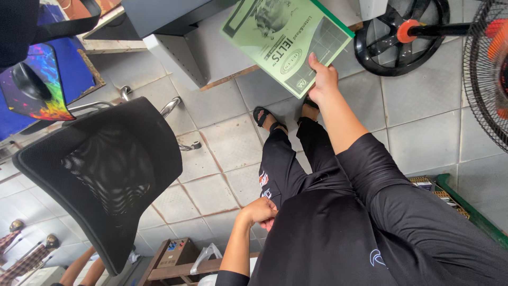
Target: The person gathers IELTS student books, aligns their pages, and places them into a thermal book-binding machine. They press the machine's levers to bind the books, then remove the finished copies and stack them on the table.
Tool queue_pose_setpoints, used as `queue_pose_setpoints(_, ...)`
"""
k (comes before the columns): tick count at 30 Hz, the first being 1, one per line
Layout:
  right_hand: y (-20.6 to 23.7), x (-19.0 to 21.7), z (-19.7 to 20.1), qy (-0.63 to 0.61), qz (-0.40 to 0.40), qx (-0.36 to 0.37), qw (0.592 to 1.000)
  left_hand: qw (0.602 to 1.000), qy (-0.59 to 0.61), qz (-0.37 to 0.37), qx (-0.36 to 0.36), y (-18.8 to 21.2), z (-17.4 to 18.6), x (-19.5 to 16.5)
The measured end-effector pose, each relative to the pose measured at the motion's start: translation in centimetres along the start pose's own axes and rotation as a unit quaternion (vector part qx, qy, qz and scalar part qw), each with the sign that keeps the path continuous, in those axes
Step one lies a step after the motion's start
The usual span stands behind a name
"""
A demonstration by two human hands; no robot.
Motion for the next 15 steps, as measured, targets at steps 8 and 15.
queue_pose_setpoints(8, -0.6, -2.5, -3.8, -0.044, 0.018, -0.027, 0.999, 0.998, -0.011, 0.000, -0.056, 1.1, 3.0, -2.4)
queue_pose_setpoints(15, -2.2, -4.0, -6.6, -0.099, 0.036, -0.031, 0.994, 0.879, -0.140, -0.165, -0.425, 2.4, 13.2, -12.6)
Point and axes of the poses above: each hand's wrist, its own y-axis away from the middle knuckle, its own z-axis out of the back of the hand, x = y × z, the point moved 5 cm from there along -y, towards the middle knuckle, and after that the axes turned 8 degrees about -y, right-handed, at the moved point
